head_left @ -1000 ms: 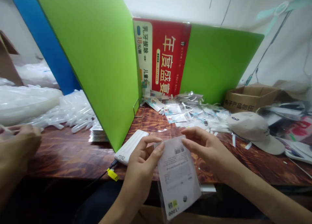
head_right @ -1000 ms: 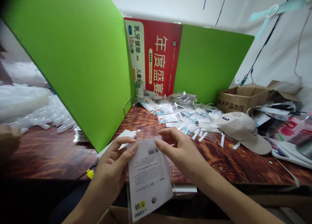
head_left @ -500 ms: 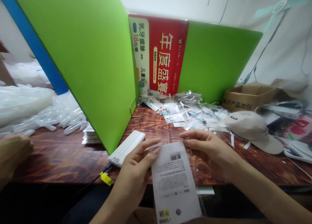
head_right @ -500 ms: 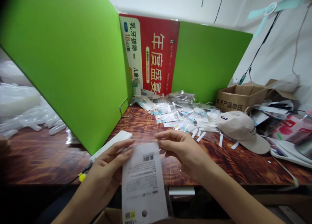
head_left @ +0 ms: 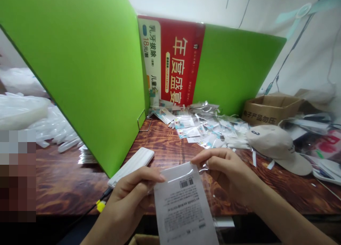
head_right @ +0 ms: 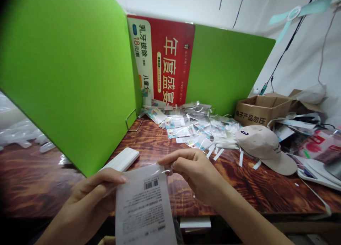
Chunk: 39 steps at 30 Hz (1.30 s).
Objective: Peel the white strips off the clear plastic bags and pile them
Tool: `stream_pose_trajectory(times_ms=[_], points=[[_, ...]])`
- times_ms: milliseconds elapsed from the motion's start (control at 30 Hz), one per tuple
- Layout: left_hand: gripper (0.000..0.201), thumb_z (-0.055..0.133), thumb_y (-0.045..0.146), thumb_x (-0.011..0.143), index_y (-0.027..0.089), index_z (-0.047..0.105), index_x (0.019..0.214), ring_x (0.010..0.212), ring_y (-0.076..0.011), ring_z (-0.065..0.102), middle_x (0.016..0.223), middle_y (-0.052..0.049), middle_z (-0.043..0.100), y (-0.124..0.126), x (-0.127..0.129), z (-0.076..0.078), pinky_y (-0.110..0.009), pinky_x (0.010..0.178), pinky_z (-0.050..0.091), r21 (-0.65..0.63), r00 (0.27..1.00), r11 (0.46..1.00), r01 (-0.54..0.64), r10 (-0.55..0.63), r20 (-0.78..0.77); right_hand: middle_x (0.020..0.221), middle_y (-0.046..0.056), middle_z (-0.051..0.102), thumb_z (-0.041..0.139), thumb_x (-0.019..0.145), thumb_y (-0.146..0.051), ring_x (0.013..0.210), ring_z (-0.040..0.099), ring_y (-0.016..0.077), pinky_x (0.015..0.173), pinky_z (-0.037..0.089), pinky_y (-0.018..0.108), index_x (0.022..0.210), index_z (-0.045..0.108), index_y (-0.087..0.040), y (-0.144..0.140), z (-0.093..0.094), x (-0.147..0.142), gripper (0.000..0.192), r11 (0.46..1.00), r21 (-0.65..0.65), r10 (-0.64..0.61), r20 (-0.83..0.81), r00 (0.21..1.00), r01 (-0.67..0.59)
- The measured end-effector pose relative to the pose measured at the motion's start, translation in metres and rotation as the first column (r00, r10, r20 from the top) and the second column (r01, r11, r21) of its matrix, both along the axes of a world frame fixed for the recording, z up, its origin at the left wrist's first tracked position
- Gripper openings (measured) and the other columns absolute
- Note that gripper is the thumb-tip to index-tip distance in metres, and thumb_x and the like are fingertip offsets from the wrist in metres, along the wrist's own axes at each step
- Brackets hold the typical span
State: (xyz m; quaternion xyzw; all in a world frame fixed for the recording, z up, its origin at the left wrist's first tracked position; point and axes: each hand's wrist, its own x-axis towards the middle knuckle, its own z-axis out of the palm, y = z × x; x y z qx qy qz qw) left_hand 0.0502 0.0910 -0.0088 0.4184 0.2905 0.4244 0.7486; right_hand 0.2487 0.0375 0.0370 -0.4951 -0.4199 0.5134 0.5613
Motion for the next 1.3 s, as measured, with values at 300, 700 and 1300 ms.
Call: stream_pose_trajectory(times_ms=[300,700,1300], points=[[0.008,0.077,0.026,0.068,0.022,0.076,0.06,0.062,-0.0164,0.06,0.063,-0.003,0.067,0.002,-0.001,-0.005,-0.021,0.053,0.05,0.216,0.996,0.976,-0.035,0.051,-0.069,0.077,0.001,0.068,0.072,0.067,-0.022,0.07,0.058,0.0127,0.066,0.045,0.026,0.082,0.072,-0.02,-0.006,-0.008,-0.001,0.015,0.999,0.01,-0.035,0.111,0.993,0.034],[0.087,0.076,0.034,0.075,0.03,0.03,0.148,0.083,-0.0261,0.071,0.101,-0.009,0.074,0.009,0.011,-0.023,-0.035,0.07,0.056,0.088,0.959,0.965,0.247,-0.256,0.124,0.092,0.005,0.071,0.062,0.069,-0.022,0.088,0.065,0.0199,0.085,0.05,0.036,0.098,0.069,-0.018,-0.021,-0.004,0.002,0.03,0.97,0.162,-0.189,0.021,0.982,0.183],[0.088,0.053,0.019,0.082,0.022,0.007,0.156,0.087,-0.0225,0.068,0.109,-0.008,0.072,-0.009,0.015,-0.034,-0.032,0.081,0.054,0.568,0.817,0.609,0.554,-0.263,-0.514,0.079,0.001,0.062,0.059,0.084,-0.025,0.067,0.054,0.0138,0.061,0.043,0.025,0.112,0.063,-0.017,-0.015,-0.012,-0.001,0.03,0.958,0.223,-0.041,0.726,0.687,-0.178]])
